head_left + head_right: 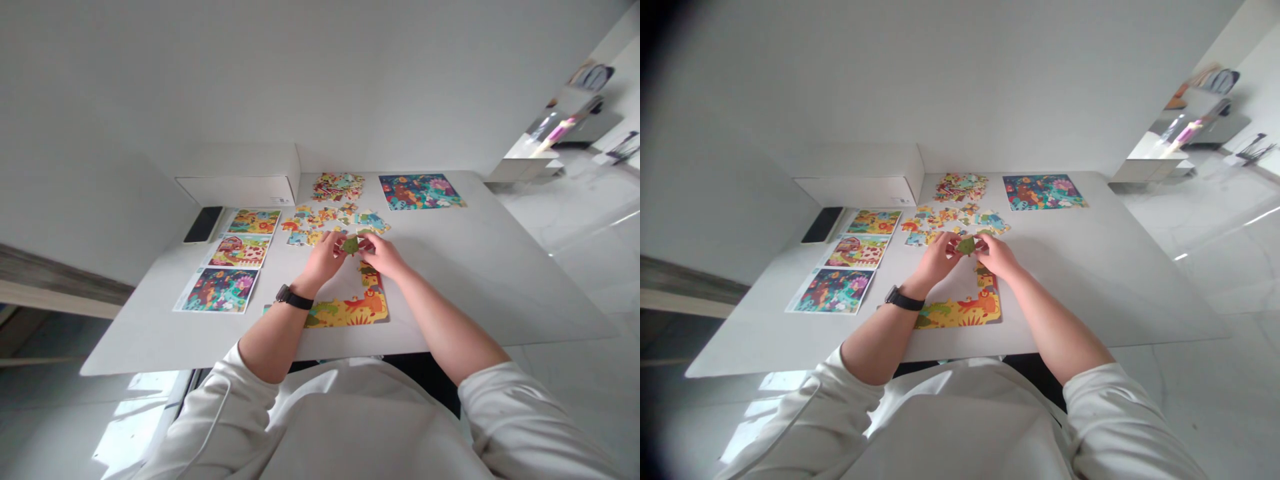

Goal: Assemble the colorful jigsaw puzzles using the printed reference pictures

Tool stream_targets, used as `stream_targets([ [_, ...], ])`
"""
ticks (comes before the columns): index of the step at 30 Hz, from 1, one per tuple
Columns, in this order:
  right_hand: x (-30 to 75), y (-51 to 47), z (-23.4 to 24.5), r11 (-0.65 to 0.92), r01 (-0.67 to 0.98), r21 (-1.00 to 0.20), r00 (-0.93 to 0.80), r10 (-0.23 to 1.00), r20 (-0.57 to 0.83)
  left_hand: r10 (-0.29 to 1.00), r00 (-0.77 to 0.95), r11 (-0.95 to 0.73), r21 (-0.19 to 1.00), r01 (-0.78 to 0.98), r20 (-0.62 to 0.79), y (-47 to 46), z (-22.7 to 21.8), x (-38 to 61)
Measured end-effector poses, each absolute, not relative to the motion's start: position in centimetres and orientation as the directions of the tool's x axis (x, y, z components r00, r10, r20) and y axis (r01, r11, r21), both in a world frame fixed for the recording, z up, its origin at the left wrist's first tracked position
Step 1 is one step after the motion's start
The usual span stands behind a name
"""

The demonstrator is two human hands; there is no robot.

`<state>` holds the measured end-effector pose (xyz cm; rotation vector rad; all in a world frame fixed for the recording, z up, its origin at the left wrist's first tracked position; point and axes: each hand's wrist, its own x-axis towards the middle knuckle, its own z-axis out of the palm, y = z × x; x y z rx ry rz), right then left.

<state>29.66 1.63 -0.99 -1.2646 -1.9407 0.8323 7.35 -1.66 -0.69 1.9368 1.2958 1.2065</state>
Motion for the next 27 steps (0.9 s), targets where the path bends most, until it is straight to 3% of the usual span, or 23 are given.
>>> stream_targets([
  [5,29.5,2.5,-1.7,0.23,0.284,-0.931,-0.238,0.957,0.164,0.952,0.049,-0.305,0.946,0.112,0.301,-1.3,-0.7,8.1],
  [10,29.6,2.3,-1.2,0.176,0.179,-0.968,-0.281,0.952,0.122,0.991,-0.007,-0.135,0.988,-0.077,0.135,-1.4,-0.2,8.5],
  [23,30.2,1.9,0.1,0.151,0.196,-0.969,-0.284,0.954,0.092,0.995,0.007,-0.096,0.995,-0.019,0.096,-1.5,-0.4,8.7],
  [27,31.3,2.8,0.1,0.126,0.182,-0.975,-0.216,0.973,0.085,0.986,0.024,-0.168,0.973,0.158,0.166,-1.7,-0.5,8.6],
])
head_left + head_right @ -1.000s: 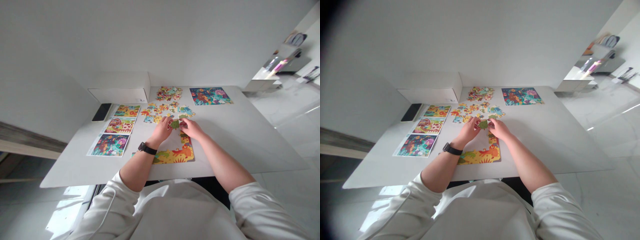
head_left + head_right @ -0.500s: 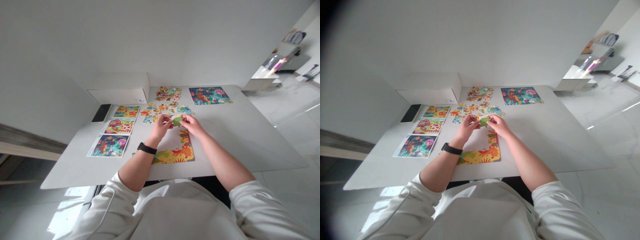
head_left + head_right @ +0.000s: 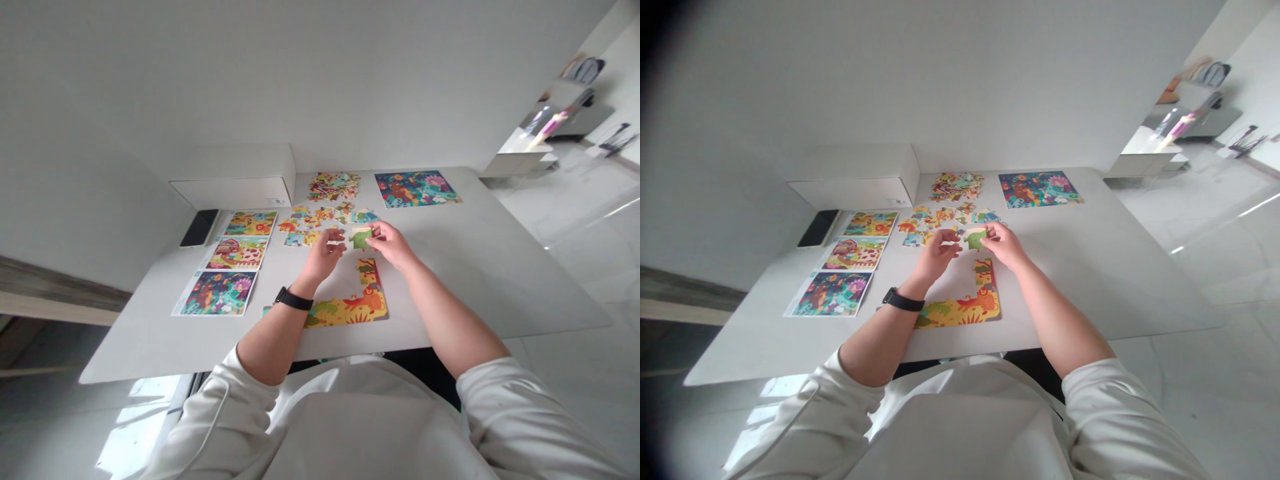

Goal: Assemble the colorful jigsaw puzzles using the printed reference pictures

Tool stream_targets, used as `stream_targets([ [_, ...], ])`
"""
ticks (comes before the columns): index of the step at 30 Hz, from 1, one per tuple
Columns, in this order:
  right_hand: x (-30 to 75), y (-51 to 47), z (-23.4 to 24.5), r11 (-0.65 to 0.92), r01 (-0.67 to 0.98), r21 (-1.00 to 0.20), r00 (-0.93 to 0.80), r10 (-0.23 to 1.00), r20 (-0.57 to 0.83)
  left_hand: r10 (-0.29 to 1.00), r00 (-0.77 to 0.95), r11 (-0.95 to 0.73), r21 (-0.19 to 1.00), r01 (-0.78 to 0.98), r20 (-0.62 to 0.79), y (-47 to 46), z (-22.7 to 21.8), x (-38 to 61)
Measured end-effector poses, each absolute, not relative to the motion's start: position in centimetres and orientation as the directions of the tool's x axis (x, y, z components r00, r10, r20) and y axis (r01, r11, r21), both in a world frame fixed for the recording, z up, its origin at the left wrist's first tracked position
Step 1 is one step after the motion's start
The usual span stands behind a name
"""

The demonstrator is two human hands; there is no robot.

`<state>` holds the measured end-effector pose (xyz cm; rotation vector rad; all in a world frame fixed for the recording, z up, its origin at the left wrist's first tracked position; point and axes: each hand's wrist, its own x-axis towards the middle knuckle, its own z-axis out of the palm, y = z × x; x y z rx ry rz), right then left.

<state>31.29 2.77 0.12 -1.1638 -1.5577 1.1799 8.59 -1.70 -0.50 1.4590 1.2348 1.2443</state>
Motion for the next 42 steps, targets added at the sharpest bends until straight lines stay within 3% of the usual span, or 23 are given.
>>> stream_targets([
  [3,32.3,3.3,0.2,0.099,0.188,-0.977,-0.208,0.976,0.058,0.955,0.093,-0.295,0.872,0.391,0.282,-2.4,-0.1,8.3],
  [7,32.9,3.4,0.3,0.098,0.221,-0.97,-0.228,0.972,0.046,0.871,0.266,-0.486,0.644,0.591,0.414,-3.4,0.6,8.1],
  [14,32.9,3.3,-0.4,0.118,0.325,-0.938,-0.285,0.958,0.022,0.838,0.429,-0.544,0.462,0.701,0.336,-4.1,0.2,8.2],
  [24,32.9,3.4,-1.2,0.231,0.589,-0.775,-0.279,0.957,0.073,0.83,0.498,-0.555,0.455,0.696,0.251,-4.4,-0.1,8.3],
  [42,32.6,2.8,-0.5,0.317,0.748,-0.582,-0.298,0.945,0.132,0.86,0.49,-0.497,0.453,0.74,0.143,-4.6,-1.0,9.0],
])
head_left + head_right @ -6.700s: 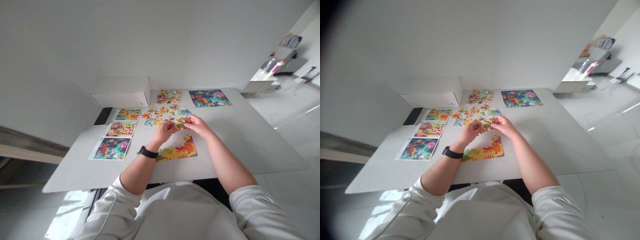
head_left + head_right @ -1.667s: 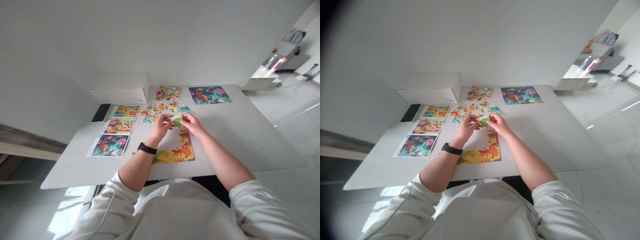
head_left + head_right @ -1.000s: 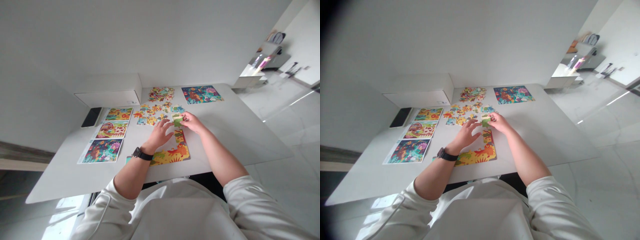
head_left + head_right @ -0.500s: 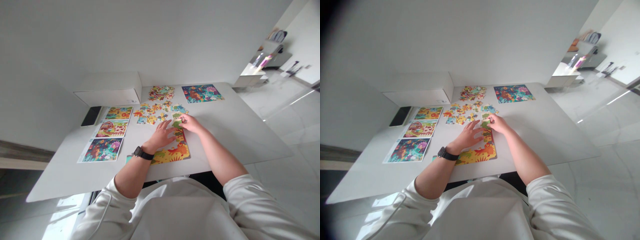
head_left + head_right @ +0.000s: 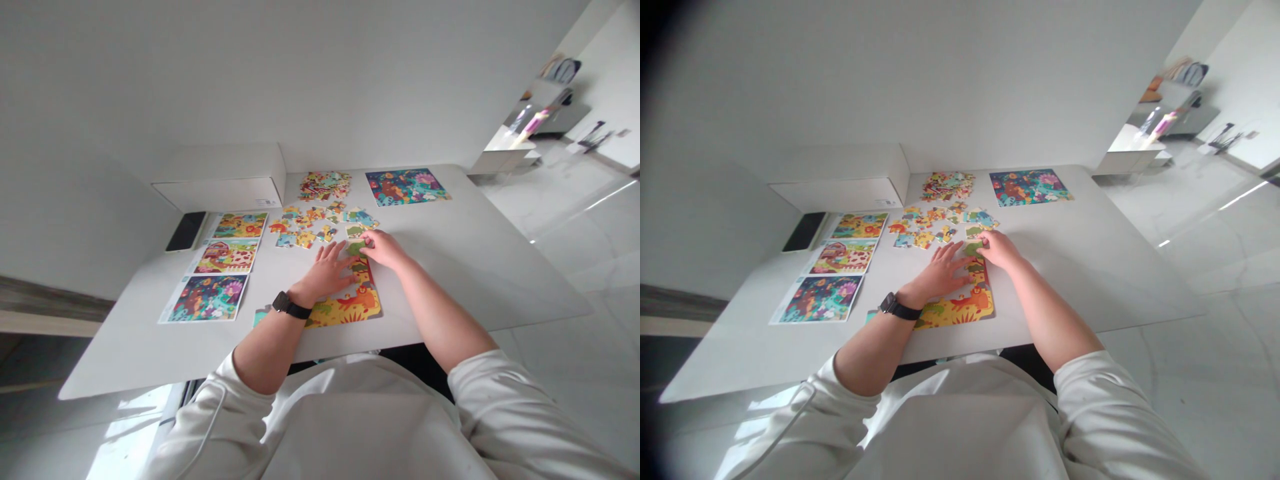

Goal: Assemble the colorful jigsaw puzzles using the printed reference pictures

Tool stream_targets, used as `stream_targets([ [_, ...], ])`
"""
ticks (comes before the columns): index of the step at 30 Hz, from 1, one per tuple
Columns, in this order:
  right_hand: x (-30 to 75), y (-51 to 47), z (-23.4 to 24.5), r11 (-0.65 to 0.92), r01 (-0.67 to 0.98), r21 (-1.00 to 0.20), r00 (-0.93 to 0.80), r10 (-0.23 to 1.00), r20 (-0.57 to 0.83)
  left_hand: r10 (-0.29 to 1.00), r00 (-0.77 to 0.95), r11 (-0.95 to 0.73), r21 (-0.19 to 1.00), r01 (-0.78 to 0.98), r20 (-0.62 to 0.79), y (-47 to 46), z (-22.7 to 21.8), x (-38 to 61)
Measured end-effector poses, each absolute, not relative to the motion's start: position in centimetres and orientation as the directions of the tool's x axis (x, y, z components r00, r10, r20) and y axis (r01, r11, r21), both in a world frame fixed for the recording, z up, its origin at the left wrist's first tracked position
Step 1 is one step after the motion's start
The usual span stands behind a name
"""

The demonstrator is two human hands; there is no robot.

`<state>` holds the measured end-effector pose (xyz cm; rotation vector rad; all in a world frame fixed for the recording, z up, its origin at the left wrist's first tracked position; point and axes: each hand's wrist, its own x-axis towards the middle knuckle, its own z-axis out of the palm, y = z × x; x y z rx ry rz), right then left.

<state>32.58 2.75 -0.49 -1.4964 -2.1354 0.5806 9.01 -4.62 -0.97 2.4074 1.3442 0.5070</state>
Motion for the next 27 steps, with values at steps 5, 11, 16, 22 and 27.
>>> stream_targets([
  [5,32.4,2.9,-0.7,0.3,0.763,-0.573,-0.294,0.95,0.106,0.865,0.482,-0.491,0.448,0.747,0.143,-4.6,-1.1,9.2],
  [11,32.2,2.7,-0.9,0.3,0.783,-0.545,-0.291,0.951,0.106,0.87,0.484,-0.478,0.4,0.782,0.094,-4.7,-0.7,9.5],
  [16,32.6,2.4,-0.1,0.355,0.777,-0.52,-0.317,0.934,0.164,0.869,0.492,-0.48,0.329,0.813,0.051,-4.8,-0.5,9.6],
  [22,33.3,2.4,0.3,0.378,0.786,-0.489,-0.373,0.921,0.112,0.865,0.498,-0.492,0.304,0.816,0.063,-4.8,-0.6,9.7],
  [27,33.4,2.4,0.1,0.39,0.796,-0.464,-0.387,0.916,0.107,0.857,0.509,-0.507,0.303,0.807,0.079,-4.8,-0.8,9.7],
])
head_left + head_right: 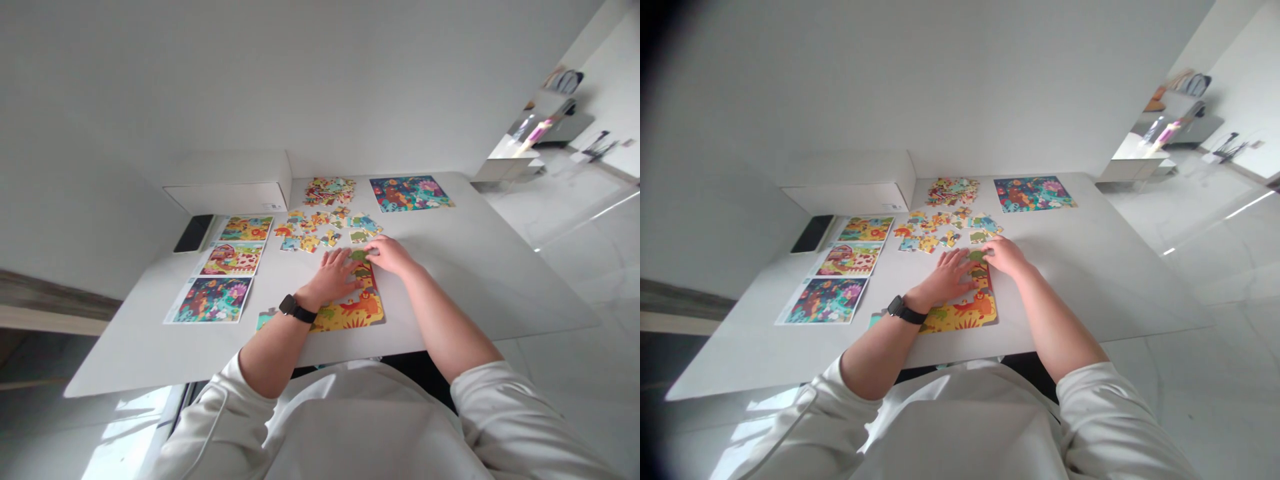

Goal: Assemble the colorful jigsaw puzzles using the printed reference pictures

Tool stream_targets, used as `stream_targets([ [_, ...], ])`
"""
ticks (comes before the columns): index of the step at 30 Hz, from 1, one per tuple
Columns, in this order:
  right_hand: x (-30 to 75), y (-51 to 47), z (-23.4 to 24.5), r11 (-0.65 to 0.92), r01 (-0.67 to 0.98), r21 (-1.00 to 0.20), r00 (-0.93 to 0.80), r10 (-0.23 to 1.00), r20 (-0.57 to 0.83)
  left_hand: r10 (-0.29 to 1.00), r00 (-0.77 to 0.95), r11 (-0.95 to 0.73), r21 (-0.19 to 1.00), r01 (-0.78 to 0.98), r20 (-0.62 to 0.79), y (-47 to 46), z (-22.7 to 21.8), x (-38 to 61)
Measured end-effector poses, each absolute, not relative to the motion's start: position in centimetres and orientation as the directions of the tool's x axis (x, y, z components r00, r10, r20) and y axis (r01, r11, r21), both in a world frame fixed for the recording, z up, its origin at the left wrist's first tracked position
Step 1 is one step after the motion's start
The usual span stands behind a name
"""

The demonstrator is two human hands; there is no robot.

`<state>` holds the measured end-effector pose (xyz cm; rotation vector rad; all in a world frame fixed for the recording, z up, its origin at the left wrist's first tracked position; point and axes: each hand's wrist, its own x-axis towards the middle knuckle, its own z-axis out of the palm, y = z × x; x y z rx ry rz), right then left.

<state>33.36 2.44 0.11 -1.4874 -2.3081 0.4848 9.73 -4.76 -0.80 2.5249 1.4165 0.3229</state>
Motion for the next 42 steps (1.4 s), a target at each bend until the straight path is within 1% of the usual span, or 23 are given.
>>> stream_targets([
  [4,33.3,2.4,0.2,0.428,0.797,-0.426,-0.431,0.897,0.095,0.858,0.505,-0.507,0.314,0.803,0.095,-4.8,-0.8,9.8],
  [7,33.4,2.3,0.3,0.44,0.804,-0.401,-0.448,0.891,0.079,0.849,0.511,-0.524,0.326,0.787,0.132,-4.7,-0.4,9.8],
  [11,33.4,2.4,0.1,0.458,0.803,-0.382,-0.458,0.884,0.096,0.845,0.47,-0.535,0.37,0.76,0.255,-4.2,1.1,9.1],
  [14,33.3,2.4,0.2,0.465,0.796,-0.386,-0.463,0.88,0.107,0.827,0.452,-0.561,0.445,0.698,0.333,-4.0,3.2,8.0],
  [16,33.2,2.2,0.5,0.463,0.794,-0.395,-0.462,0.881,0.104,0.829,0.468,-0.557,0.519,0.648,0.306,-4.2,4.9,7.1],
  [18,33.3,2.0,1.3,0.464,0.786,-0.408,-0.459,0.881,0.116,0.838,0.484,-0.535,0.549,0.642,0.252,-4.9,6.5,6.1],
  [20,33.4,1.7,2.3,0.495,0.759,-0.423,-0.478,0.864,0.155,0.851,0.486,-0.515,0.503,0.694,0.2,-5.8,7.7,5.0],
  [23,33.6,1.3,3.7,0.579,0.707,-0.405,-0.555,0.81,0.19,0.875,0.477,-0.472,0.37,0.8,0.085,-7.9,8.5,2.7],
  [26,33.6,0.8,4.3,0.642,0.682,-0.35,-0.643,0.755,0.13,0.903,0.421,-0.386,0.269,0.882,-0.085,-10.3,7.9,0.2],
  [29,33.4,-0.3,3.8,0.683,0.667,-0.297,-0.709,0.705,0.028,0.897,0.39,-0.343,0.23,0.911,-0.207,-12.6,6.3,-1.8],
  [32,33.0,-1.7,2.5,0.686,0.681,-0.257,-0.721,0.689,-0.07,0.896,0.372,-0.323,0.221,0.92,-0.243,-14.1,4.8,-2.9],
  [35,32.6,-3.0,1.4,0.682,0.694,-0.232,-0.717,0.682,-0.144,0.905,0.356,-0.298,0.248,0.922,-0.234,-14.8,3.9,-3.2],
  [39,32.4,-3.7,0.6,0.685,0.699,-0.204,-0.714,0.682,-0.156,0.913,0.344,-0.275,0.292,0.916,-0.218,-14.8,3.8,-3.1],
  [42,32.7,-3.7,0.6,0.671,0.715,-0.197,-0.699,0.695,-0.168,0.912,0.348,-0.278,0.298,0.913,-0.216,-14.6,3.7,-2.8],
])
